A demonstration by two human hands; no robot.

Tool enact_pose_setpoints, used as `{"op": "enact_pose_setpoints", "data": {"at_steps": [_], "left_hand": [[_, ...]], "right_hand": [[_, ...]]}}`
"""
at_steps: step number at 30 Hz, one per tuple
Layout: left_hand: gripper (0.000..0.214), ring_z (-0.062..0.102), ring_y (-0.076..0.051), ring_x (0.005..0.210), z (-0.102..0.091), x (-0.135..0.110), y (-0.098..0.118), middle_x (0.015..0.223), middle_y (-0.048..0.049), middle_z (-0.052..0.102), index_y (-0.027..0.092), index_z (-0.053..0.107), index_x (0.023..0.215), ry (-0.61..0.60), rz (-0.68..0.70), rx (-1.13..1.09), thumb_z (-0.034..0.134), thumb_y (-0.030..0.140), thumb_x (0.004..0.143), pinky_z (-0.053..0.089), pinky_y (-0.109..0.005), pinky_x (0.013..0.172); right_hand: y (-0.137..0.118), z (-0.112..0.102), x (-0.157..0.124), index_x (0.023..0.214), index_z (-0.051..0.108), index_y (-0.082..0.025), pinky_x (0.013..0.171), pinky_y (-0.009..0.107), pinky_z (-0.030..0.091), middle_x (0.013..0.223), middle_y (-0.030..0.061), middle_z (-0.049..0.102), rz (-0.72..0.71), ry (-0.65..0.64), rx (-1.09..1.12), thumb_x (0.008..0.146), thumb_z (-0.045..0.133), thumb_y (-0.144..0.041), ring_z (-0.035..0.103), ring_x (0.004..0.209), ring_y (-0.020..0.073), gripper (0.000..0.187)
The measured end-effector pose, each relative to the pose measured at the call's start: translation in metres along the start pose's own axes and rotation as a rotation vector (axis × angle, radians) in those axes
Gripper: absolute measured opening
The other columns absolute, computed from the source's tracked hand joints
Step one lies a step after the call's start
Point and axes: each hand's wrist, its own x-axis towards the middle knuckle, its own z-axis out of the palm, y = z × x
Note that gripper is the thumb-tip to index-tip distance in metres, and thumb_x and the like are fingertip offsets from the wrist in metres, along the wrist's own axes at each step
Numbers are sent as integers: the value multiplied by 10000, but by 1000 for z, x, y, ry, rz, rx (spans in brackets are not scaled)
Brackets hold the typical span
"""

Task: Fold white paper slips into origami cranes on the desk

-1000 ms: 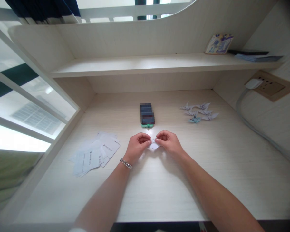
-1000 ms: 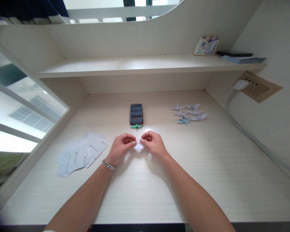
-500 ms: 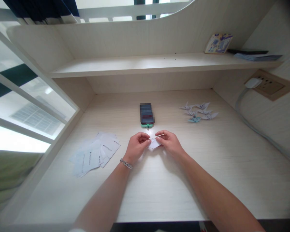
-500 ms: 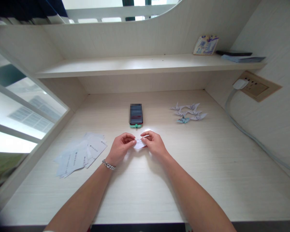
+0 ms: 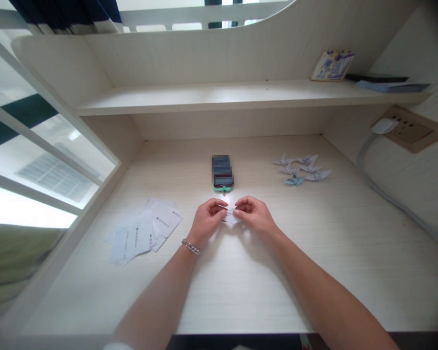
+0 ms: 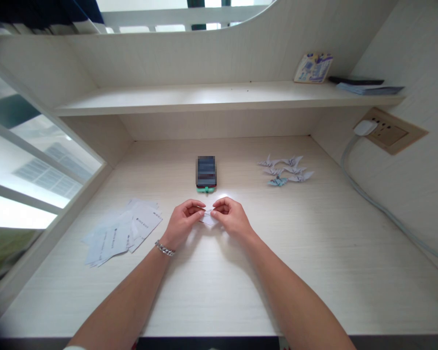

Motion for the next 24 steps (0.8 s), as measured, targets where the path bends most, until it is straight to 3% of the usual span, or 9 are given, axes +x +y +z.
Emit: {"op": "enact_pose_setpoints", "data": {"at_steps": [9,16,24], "left_hand": [[172,605,-154,768,1,-3,0,813,-55,637,150,601,822,-11,84,151,666,218,678,483,-281,723],[167,598,-140,728,4,-4,5,758,-32,614,155,544,799,-23,77,145,656,193,681,469,-257,677],[224,598,-133,700,-2,-1,3,741,-27,621,160,510,804,-7,45,105,678,188,658,462,-244,648]], "right_hand": [[-3,4,-6,884,593,-170,610,271,457,718,23,645,-12,-73,-91,662,640,-240,596,655,152,237],[-4,3,-3,748,595,-169,531,232,412,656,-3,617,5,-55,-138,602,601,-170,560,596,131,146],[-9,-2,0,742,638,-156,524,226,412,679,13,645,57,-109,-95,580,568,-141,573,597,131,177]]}}
